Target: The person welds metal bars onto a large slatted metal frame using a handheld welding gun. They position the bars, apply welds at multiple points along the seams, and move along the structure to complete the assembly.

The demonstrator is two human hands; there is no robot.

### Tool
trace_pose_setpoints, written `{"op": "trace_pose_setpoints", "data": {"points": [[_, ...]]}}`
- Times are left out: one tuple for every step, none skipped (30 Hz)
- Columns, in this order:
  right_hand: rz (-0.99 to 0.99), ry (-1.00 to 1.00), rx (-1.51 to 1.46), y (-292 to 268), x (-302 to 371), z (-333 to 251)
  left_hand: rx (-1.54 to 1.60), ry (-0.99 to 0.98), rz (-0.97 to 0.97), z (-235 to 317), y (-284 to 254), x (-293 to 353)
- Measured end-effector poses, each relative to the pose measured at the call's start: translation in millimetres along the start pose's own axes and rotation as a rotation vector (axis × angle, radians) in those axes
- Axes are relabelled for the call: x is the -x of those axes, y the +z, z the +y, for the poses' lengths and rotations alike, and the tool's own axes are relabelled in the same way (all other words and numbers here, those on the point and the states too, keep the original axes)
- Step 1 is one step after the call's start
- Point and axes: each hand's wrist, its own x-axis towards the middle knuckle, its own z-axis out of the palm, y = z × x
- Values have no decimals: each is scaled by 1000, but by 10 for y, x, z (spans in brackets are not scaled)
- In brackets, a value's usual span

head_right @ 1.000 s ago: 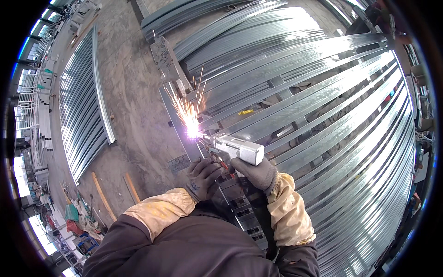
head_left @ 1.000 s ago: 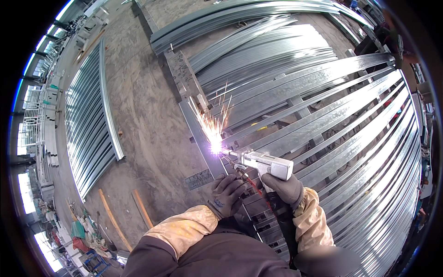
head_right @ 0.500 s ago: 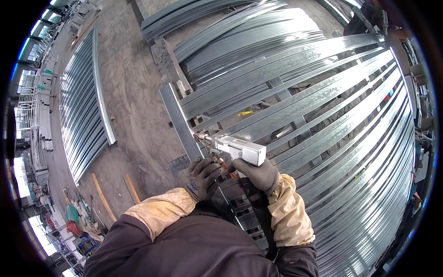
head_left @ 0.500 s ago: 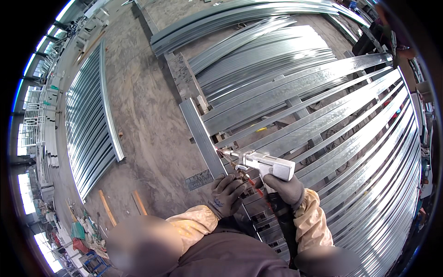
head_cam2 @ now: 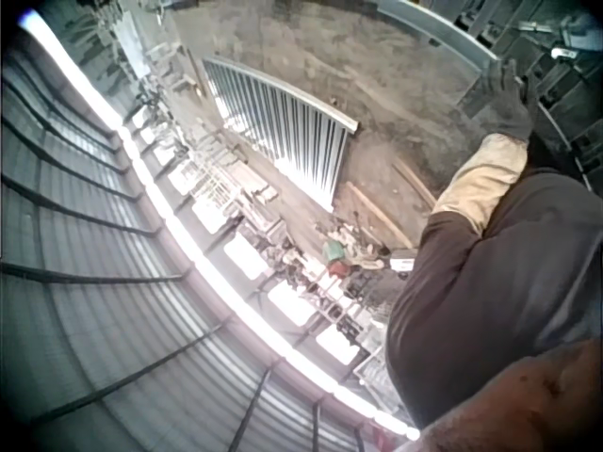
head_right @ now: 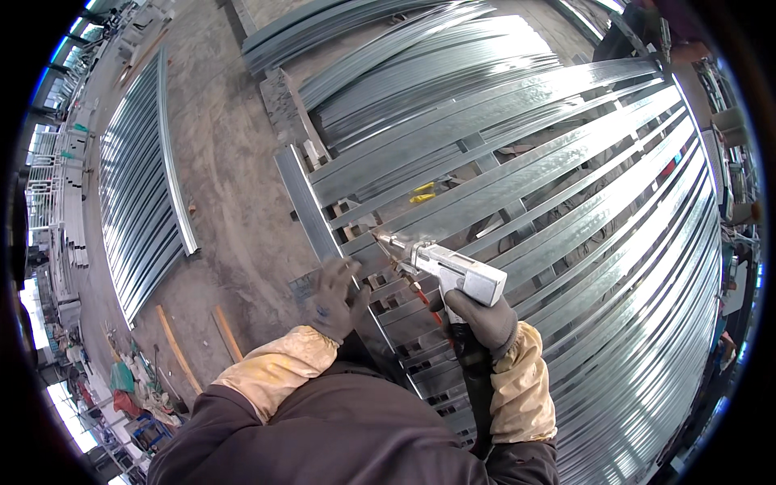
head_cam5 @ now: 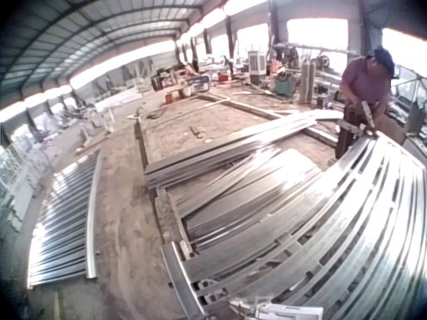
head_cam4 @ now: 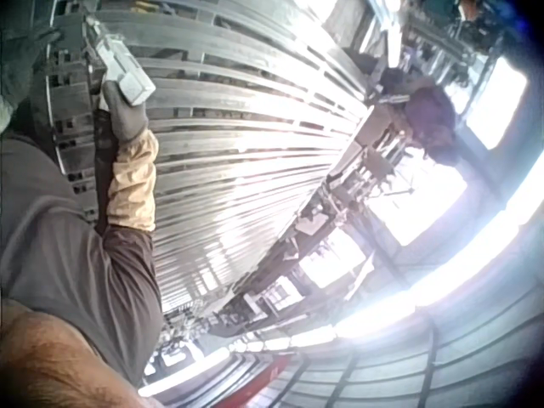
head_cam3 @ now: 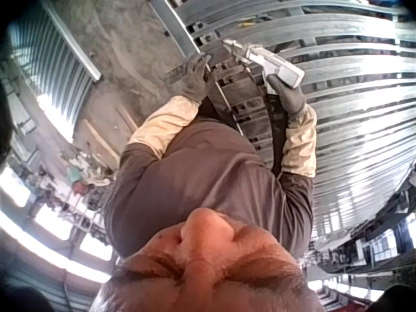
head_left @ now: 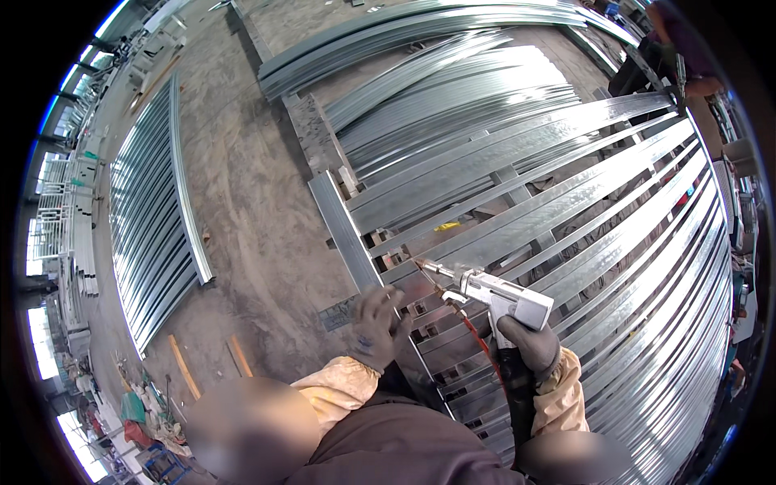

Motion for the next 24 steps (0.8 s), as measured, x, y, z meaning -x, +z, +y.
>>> {"op": "trace_pose_setpoints", "data": {"points": [[-5, 1, -4, 0, 15, -4, -57, -66, 35, 6, -15, -65], [1, -8, -11, 6, 21, -8, -91, -132, 16, 43, -33, -115], [9, -16, -22, 22, 23, -1, -126, -195, -7, 125, -82, -181], [16, -24, -33, 27, 24, 7, -161, -259, -29, 180, -94, -234], [7, -21, -31, 16, 17, 19, -167, -285, -44, 190, -60, -275], [-5, -20, -29, 6, -3, 28, -176, -313, -55, 192, -29, -315], [-17, -18, -27, -2, -18, 39, -185, -340, -67, 194, -12, -332], [-43, 1, -52, 2, -25, 47, -189, -348, -64, 202, -10, -333], [-64, 25, -75, 4, -32, 67, -187, -355, -64, 212, 17, -329], [-85, 48, -99, 10, -43, 89, -186, -362, -64, 216, 42, -325], [-85, 23, -85, 20, -65, 123, -169, -356, -48, 209, 61, -322], [-83, 0, -73, 38, -87, 170, -151, -351, -35, 193, 77, -307], [-82, -22, -59, 55, -100, 200, -134, -347, -21, 175, 93, -293], [-80, 13, -14, 63, -114, 189, -132, -336, -11, 151, 116, -283], [-98, -20, -19, 77, -135, 189, -131, -325, 2, 133, 124, -292], [-116, -53, -23, 93, -157, 195, -130, -314, 14, 129, 131, -297], [-134, -86, -28, 108, -174, 199, -106, -336, 19, 145, 135, -291], [-136, -59, -43, 131, -184, 182, -84, -358, 24, 180, 110, -307], [-139, -31, -58, 152, -185, 155, -62, -380, 30, 200, 98, -317], [-142, -4, -73, 160, -191, 141, -67, -379, 44, 186, 118, -310], [-158, 16, -45, 154, -208, 145, -72, -379, 60, 170, 140, -299], [-173, 36, -18, 147, -233, 160, -77, -379, 76, 160, 153, -288], [-189, 56, 10, 145, -256, 182, -90, -384, 79, 154, 159, -276], [-174, -43, 29, 154, -287, 226, -102, -387, 80, 154, 164, -275]]}}
